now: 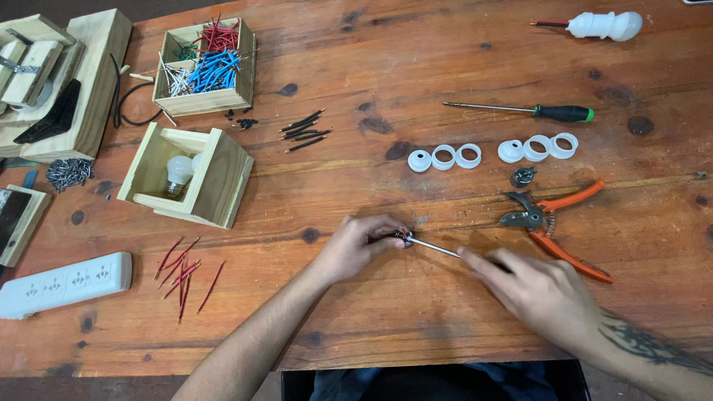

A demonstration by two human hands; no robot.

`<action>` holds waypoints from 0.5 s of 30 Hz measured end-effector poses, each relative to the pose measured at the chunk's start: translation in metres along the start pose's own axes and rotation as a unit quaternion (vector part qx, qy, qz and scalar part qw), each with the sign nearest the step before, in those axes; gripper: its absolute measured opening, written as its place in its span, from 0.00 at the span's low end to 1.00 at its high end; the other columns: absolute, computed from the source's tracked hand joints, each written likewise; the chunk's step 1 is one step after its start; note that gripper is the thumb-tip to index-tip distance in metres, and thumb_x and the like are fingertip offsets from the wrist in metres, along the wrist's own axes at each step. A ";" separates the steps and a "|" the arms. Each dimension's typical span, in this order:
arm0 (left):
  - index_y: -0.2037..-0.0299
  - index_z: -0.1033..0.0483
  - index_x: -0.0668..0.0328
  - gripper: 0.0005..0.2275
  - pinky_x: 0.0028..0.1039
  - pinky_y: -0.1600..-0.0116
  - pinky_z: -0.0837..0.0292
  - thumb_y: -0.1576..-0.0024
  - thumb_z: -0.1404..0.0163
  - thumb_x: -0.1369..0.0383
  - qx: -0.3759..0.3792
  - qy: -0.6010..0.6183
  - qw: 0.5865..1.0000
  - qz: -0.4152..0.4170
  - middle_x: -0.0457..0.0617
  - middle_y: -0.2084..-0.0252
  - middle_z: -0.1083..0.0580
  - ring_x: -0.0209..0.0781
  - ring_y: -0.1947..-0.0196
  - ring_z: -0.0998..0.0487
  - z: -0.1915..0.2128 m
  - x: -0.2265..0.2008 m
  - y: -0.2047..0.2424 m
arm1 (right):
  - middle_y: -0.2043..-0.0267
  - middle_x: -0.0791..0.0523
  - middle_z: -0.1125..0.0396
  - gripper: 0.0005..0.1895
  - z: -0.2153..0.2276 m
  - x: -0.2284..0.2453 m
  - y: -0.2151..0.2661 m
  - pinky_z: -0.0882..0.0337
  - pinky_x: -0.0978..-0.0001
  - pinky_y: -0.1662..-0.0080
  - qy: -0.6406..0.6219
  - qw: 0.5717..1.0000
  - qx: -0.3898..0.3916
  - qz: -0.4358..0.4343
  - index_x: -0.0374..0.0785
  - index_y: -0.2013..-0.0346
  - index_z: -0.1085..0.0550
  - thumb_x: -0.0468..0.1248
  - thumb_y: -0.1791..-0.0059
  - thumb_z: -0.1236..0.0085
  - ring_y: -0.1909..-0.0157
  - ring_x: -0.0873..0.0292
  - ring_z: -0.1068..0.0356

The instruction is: The person assembles a light fixture by inserting wires into a socket, tightening screws with a screwdriver, and attaching plastic rings. They then screw in a light bulb and test it by connecting the wires to a power strip, causing the bulb to illuminate.

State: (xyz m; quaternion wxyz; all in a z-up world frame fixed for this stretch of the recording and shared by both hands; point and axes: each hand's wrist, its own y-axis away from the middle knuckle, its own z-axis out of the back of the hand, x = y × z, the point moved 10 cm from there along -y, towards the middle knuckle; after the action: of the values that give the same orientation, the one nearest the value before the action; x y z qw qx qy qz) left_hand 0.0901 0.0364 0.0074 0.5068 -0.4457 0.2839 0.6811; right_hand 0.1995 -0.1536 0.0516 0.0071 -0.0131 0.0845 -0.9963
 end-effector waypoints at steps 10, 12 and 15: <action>0.57 0.21 0.53 0.06 0.17 0.50 0.25 0.41 0.42 0.67 0.016 0.026 0.999 0.011 0.43 0.56 0.16 0.30 0.53 0.15 -0.004 0.003 -0.003 | 0.65 0.64 0.40 0.47 -0.018 0.013 -0.004 0.30 0.64 0.82 0.156 0.983 0.041 0.093 0.57 0.23 0.48 0.32 0.57 0.50 0.84 0.63 0.32; 0.58 0.22 0.52 0.05 0.18 0.52 0.27 0.41 0.42 0.67 0.014 0.027 0.999 0.014 0.42 0.58 0.16 0.26 0.56 0.16 -0.003 0.006 -0.002 | 0.63 0.61 0.42 0.45 -0.032 0.004 -0.006 0.25 0.57 0.81 0.122 0.984 0.114 0.059 0.61 0.22 0.53 0.38 0.54 0.55 0.86 0.55 0.29; 0.59 0.23 0.51 0.05 0.19 0.54 0.31 0.41 0.41 0.66 0.012 0.023 0.999 0.034 0.38 0.62 0.18 0.23 0.63 0.21 0.000 0.006 -0.004 | 0.62 0.62 0.40 0.34 -0.023 -0.007 -0.013 0.25 0.52 0.78 -0.024 0.995 0.089 0.023 0.67 0.25 0.47 0.46 0.46 0.55 0.83 0.51 0.30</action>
State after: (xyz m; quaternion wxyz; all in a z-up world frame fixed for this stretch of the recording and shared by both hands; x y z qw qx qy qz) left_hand 0.0933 0.0401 0.0027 0.4822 -0.4451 0.3189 0.6839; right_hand 0.2053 -0.1371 0.0307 0.0334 -0.0341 -0.0043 -0.9988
